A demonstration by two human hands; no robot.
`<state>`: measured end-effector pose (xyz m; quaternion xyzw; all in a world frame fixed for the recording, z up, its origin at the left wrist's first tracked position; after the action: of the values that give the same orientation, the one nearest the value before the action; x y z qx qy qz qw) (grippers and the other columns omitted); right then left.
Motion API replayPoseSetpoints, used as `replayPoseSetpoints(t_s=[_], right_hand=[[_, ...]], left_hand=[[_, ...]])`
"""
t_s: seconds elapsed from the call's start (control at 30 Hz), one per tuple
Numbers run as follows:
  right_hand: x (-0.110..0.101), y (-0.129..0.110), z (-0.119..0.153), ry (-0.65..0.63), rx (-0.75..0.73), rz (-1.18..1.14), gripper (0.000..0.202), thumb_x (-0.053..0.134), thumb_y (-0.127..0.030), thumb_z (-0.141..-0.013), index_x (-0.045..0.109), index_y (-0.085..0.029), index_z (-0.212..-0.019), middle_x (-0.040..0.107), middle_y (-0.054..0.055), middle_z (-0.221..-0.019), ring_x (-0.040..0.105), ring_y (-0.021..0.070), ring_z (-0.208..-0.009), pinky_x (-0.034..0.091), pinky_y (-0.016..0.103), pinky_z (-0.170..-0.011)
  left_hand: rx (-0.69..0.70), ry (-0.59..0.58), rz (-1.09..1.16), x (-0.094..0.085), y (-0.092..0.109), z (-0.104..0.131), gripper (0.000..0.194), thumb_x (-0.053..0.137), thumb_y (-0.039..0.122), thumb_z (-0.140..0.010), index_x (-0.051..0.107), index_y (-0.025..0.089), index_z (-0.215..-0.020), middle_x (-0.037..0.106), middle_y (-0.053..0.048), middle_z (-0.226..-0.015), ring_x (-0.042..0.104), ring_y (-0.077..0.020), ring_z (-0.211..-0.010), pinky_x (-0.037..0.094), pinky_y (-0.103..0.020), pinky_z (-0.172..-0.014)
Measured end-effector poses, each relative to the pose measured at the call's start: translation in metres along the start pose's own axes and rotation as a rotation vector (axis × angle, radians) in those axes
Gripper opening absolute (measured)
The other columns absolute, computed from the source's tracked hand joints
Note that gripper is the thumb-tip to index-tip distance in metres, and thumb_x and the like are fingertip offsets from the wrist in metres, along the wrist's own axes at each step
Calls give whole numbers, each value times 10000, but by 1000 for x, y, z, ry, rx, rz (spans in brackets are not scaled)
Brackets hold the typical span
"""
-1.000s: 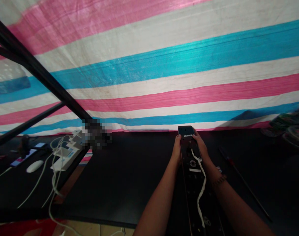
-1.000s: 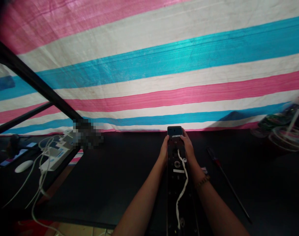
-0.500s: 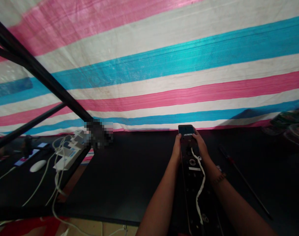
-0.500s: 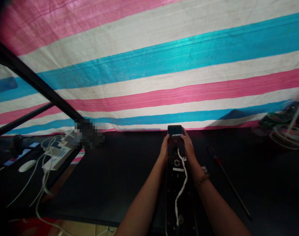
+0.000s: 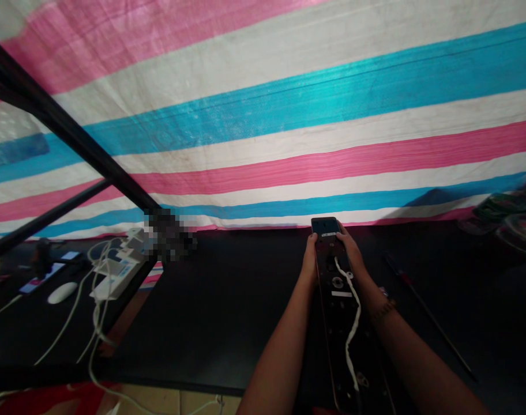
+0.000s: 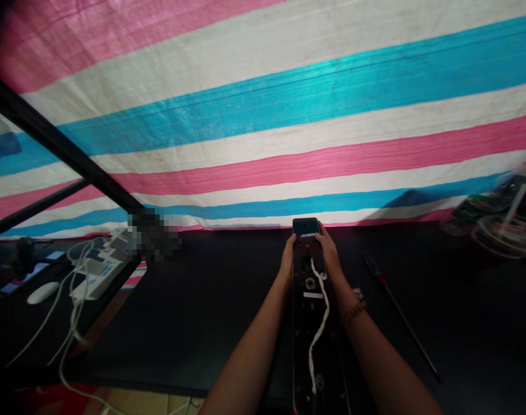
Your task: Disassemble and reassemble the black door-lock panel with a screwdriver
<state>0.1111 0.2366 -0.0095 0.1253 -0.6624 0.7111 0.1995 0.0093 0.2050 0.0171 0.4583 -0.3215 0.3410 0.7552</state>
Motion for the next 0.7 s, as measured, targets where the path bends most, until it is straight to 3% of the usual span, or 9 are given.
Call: replayPoseSetpoints(t_s=[0.23, 0.7], right_hand=[[-5, 7, -8, 0, -12, 48, 708, 685, -420, -689, 619, -253, -1374, 736, -13, -1195, 677, 270, -1098, 552, 343, -904], [-4, 6, -7, -24, -17, 40, 747, 686, -416, -709, 570, -232, -1424, 761, 4, -1117, 713, 266, -1008, 572, 361, -880]], left_hand=[[-2, -9, 15, 1, 1, 1, 362, 619, 452, -857, 702, 115, -962, 777, -118, -854, 751, -285, -852, 580, -364, -793], [-9, -16, 39, 3, 1, 0, 367, 604, 431, -869, 711, 100, -985, 781, -135, -892, 750, -294, -865, 575, -375, -821]])
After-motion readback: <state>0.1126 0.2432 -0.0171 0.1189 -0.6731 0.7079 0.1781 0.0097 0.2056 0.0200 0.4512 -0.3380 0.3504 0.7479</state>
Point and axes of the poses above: each hand's wrist, its own z-axis away from the middle knuckle, its own x-axis out of the palm, y = z × x, the point moved 1 cm from there along -z, towards the middle knuckle
